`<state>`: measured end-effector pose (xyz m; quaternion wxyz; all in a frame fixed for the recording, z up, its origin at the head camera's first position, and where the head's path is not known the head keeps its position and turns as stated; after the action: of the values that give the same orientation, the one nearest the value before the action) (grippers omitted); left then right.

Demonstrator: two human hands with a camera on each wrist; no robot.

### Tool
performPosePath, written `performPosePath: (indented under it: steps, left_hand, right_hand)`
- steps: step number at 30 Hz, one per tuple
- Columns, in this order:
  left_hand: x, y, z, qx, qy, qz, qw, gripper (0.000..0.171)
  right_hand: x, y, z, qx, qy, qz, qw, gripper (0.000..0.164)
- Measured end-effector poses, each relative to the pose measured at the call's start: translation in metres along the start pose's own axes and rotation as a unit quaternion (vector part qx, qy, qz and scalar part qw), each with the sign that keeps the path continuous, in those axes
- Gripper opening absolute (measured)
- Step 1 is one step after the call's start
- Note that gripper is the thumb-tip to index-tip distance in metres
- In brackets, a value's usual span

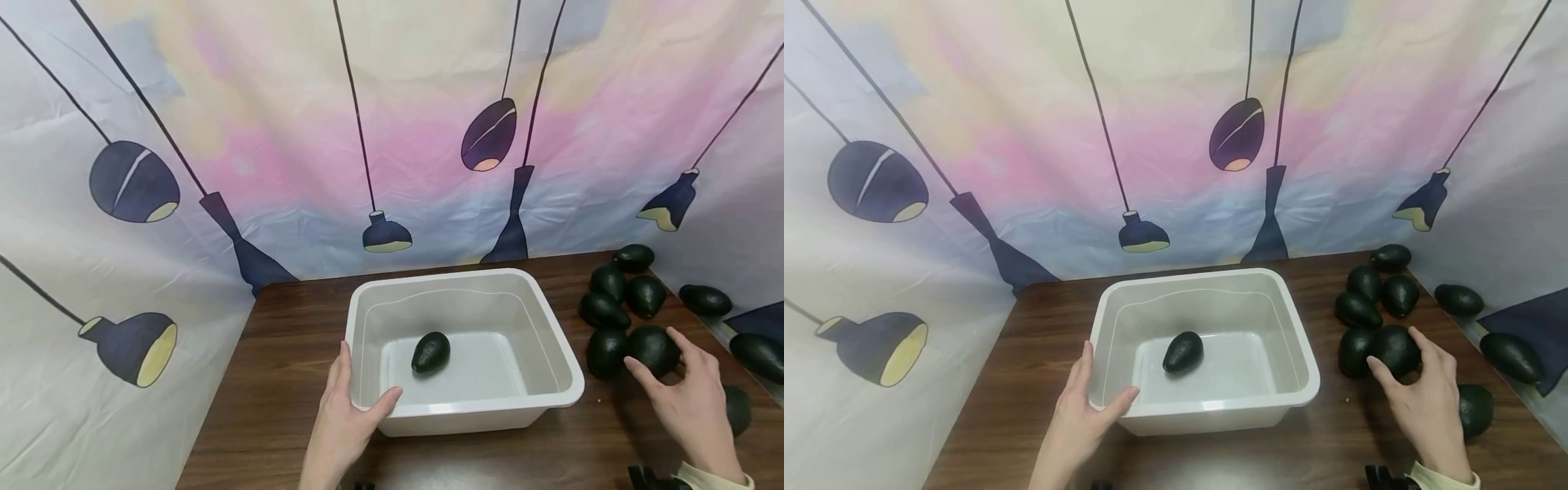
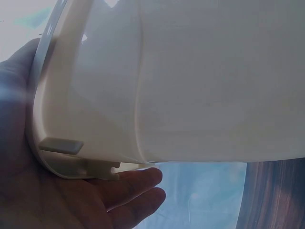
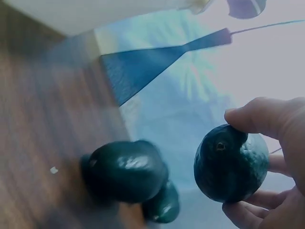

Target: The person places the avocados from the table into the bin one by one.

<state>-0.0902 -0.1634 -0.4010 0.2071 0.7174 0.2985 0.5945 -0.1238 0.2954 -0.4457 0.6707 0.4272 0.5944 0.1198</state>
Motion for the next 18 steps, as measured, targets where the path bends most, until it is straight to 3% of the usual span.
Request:
performPosePath:
  steps: [14, 18]
  left_hand:
    - [0.000, 0.001, 0.000, -0.001, 0.008, 0.002, 1.0000, 0.111]
    - [0.000, 0.001, 0.001, 0.002, 0.006, 0.004, 1.0000, 0.110]
  right_hand:
    - [-0.051, 0.015, 0.024, 0.060, 0.027, -0.088, 0.994, 0.085]
    - [-0.066, 0.015, 0.028, 0.073, 0.053, -0.112, 0.990, 0.084]
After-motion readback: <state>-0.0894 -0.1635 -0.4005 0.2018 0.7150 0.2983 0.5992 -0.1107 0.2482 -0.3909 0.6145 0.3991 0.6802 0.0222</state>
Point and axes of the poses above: each hand's wrist, its own z-axis away from the middle knuckle, its own y-axis out of the back of the hand, x = y × z, the point moved 2 cm from there along -z, towards the middle knuckle, and after that the axes turned 6 degrees about -y, right-handed, at the moved point
